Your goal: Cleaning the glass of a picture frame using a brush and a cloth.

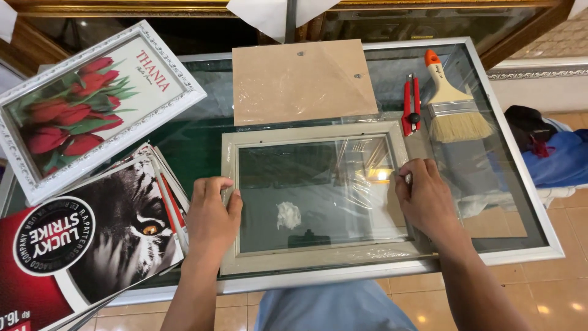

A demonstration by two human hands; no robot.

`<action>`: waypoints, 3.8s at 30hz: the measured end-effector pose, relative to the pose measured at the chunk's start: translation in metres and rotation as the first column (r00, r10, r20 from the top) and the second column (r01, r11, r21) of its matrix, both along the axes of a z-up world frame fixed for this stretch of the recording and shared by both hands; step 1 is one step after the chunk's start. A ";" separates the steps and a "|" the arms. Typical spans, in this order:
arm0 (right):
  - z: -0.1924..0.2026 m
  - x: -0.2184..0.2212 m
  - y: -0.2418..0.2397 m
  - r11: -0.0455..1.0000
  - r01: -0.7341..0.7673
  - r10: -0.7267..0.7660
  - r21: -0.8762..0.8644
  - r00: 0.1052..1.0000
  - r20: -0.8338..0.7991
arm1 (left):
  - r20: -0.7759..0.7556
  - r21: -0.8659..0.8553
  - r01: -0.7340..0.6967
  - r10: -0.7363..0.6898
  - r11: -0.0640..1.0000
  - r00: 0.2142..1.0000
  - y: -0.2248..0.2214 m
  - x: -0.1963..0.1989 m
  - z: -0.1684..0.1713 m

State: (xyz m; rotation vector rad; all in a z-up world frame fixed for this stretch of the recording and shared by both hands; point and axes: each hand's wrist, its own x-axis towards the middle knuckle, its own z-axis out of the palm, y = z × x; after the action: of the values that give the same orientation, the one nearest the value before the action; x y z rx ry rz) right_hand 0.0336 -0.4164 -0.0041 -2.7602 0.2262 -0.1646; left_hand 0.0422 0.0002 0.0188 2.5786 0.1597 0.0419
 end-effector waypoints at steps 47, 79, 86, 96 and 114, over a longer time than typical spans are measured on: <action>-0.010 0.001 -0.008 0.995 -0.059 0.042 0.078 0.978 0.203 | 0.180 -0.102 -0.019 0.038 0.995 0.983 0.010 0.000 -0.017; -0.088 -0.156 0.042 0.871 0.133 0.280 0.474 0.658 -0.699 | 0.208 0.115 0.282 -0.300 0.953 0.931 -0.013 -0.094 -0.014; 0.206 -0.046 0.038 0.659 -0.351 0.645 0.666 0.719 -0.259 | 0.304 0.140 0.264 -0.295 0.954 0.906 -0.015 -0.094 -0.017; 0.125 0.130 -0.059 0.986 0.140 -0.106 0.092 0.947 -0.305 | 0.332 0.087 0.275 -0.288 0.957 0.898 -0.016 -0.099 -0.011; 0.179 0.068 0.017 0.935 0.214 -0.198 0.281 0.976 -0.087 | 0.346 0.045 0.281 -0.279 0.959 0.896 -0.011 -0.101 -0.014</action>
State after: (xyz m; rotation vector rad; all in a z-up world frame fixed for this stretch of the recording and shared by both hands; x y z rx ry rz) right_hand 0.1014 -0.3989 0.1747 -2.4472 0.5144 -0.0965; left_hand -0.0589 -0.0104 0.0043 2.5132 -0.3446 0.3888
